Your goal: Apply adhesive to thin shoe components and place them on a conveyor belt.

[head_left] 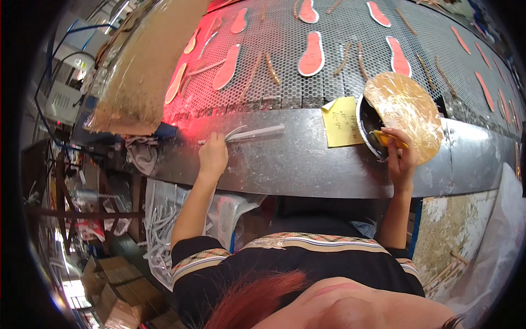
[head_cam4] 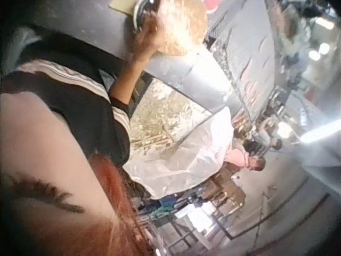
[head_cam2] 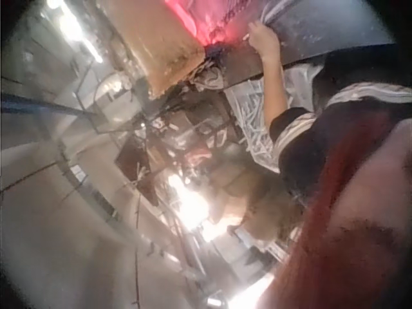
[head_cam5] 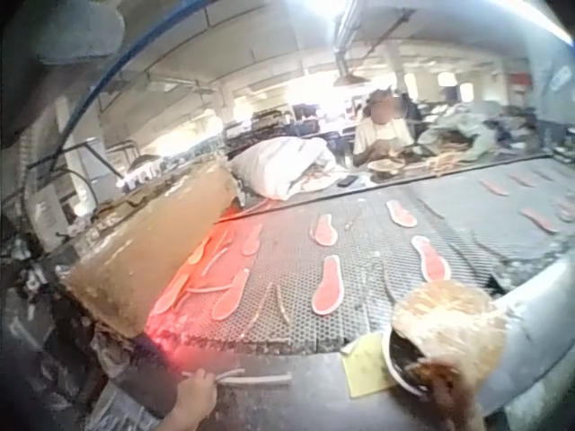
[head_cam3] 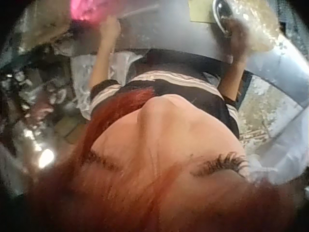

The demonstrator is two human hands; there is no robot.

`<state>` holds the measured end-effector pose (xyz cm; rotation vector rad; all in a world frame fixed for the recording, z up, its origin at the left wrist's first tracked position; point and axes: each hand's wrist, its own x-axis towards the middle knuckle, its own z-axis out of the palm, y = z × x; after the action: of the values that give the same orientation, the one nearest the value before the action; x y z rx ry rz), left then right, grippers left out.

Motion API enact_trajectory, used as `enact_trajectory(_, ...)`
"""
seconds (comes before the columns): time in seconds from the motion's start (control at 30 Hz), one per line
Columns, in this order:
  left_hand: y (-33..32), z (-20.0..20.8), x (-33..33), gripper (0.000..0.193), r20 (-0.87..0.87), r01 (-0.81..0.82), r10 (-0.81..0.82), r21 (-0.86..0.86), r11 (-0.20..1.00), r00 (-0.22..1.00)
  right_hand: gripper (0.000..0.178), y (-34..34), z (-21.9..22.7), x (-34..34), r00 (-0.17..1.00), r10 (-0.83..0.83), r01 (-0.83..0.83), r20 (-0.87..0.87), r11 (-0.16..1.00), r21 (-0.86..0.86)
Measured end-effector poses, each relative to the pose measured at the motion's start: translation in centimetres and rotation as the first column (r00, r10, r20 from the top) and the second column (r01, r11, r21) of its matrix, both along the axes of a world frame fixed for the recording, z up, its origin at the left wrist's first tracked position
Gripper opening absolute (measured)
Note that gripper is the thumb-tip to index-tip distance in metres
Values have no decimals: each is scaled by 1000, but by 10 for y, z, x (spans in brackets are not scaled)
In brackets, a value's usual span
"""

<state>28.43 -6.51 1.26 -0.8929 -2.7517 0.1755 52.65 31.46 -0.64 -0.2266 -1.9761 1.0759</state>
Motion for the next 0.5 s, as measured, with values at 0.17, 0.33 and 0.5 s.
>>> enact_trajectory(0.17, 31, 17, 2, 15, -36, 39, -37, 37, 999, 999, 18, 5, -6, 7, 991, -17, 3, -133, 994, -108)
enact_trajectory(0.33, 50, 13, 8, 17, 130, 53, -79, 191, 980, 988, 16, 9, -2, 7, 990, -37, 25, -139, 996, -87)
enact_trajectory(0.5, 68, 9, 17, 19, 110, 119, -135, 143, 983, 985, 16, 11, -6, 14, 986, -80, 65, -145, 992, -104)
